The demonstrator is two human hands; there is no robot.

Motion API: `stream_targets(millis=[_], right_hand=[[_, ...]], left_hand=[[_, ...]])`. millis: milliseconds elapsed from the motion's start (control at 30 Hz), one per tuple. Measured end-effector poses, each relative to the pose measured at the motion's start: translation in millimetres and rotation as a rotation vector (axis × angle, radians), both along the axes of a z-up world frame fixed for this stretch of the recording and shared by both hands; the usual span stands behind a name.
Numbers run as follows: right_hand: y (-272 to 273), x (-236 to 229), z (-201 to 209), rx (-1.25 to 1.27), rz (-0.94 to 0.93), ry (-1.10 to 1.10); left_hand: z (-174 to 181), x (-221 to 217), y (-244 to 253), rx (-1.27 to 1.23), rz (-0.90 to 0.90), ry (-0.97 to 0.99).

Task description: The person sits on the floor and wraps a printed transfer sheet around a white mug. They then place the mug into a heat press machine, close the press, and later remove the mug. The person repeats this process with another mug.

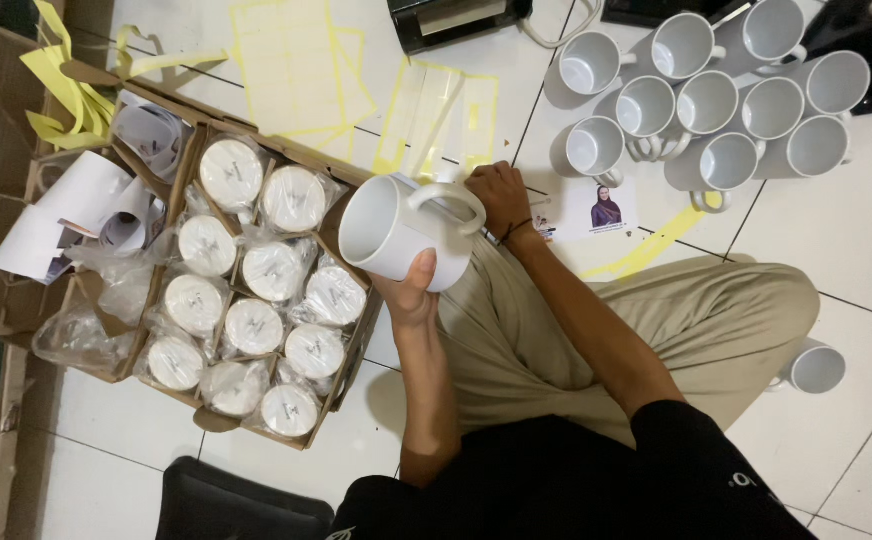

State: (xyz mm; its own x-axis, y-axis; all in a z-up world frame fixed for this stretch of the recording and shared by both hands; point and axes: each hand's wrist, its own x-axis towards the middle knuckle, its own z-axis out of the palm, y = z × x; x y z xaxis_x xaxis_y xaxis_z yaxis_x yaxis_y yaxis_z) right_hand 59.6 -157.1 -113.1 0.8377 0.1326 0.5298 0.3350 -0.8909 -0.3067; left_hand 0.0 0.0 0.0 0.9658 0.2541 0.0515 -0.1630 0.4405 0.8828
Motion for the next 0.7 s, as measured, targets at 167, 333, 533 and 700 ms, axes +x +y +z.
stream_targets(millis=[167,333,533,700], right_hand=[[0.5,-5.7,0.1,0.002,-0.027,0.053],[2.1,-7.1,-1.8,-0.008,-0.048,0.062],[-1.1,-6.3,-8.1,0.006,-0.017,0.009],[-6.3,-6.3,-19.2,0.046,-0.004,-0.054]], left_hand=[[10.9,4.5,-3.8,0.018,-0.010,0.000],[4.1,6.6,-9.5,0.010,-0.010,-0.010],[-2.6,5.1,-9.1,0.043,-0.013,0.023],[-3.9,6.6,-8.6,0.066,-0.008,0.026]])
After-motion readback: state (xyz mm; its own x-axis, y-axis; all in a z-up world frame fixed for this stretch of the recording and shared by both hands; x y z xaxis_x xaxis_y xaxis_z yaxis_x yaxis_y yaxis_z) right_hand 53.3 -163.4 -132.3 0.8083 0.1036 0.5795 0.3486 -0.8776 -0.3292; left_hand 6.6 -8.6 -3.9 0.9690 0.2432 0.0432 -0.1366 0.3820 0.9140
